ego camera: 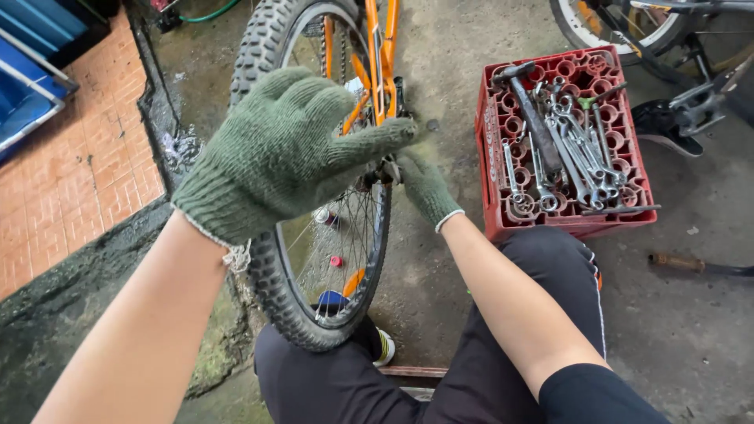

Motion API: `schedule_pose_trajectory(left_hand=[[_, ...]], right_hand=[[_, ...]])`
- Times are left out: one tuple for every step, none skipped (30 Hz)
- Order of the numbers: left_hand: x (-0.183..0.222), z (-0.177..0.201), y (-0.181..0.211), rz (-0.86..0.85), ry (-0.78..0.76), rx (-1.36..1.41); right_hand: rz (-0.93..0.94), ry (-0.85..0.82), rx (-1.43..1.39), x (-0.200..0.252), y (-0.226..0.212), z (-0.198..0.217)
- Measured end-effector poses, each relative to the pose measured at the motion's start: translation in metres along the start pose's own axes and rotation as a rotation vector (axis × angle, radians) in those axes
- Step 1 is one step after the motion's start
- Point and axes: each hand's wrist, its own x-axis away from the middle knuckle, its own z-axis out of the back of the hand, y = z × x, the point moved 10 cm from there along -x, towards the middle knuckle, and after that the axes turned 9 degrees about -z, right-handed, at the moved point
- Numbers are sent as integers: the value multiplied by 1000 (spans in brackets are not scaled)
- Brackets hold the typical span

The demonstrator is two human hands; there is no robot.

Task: Repairing the rear wheel and derailleur assembly of a bicycle using hand tools

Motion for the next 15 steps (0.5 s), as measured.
schedule_pose_trajectory(left_hand=[[0,-1,0,3,1,5],[0,-2,-1,9,2,9],[-1,-3,-1,8,9,9],[0,-4,-1,21,3,16],[1,-5,-1,34,-4,23],[1,-5,-1,35,-5,25],[2,-7,-1,45,-13,33],[2,-8,-2,53,-23,42],[1,-8,-2,51,-24,45],[0,-8,-2,54,-34,33],[-1,-8,-2,56,-45,21],[-2,-9,-2,57,-46,25],[-2,-9,-2,64,-48,11],[-4,-10,-2,71,-48,-3],[-4,-11,-3,72,-47,3]], right_hand=[[-54,26,13,1,3,-5],[-107,50,28,2,6,-8],[-104,56,31,-3,9,-4],[-84,75,92,-5,13,-2],[-65,94,152,-8,16,1],[-66,94,152,1,7,4],[50,26,154,11,-14,-1],[167,-40,153,24,-35,-5],[165,-38,151,20,-30,-1],[130,20,128,16,-22,9],[95,78,107,12,-14,20],[91,79,107,22,-21,21],[77,140,127,33,-28,28],[63,205,148,44,-35,37],[59,207,150,51,-35,38]])
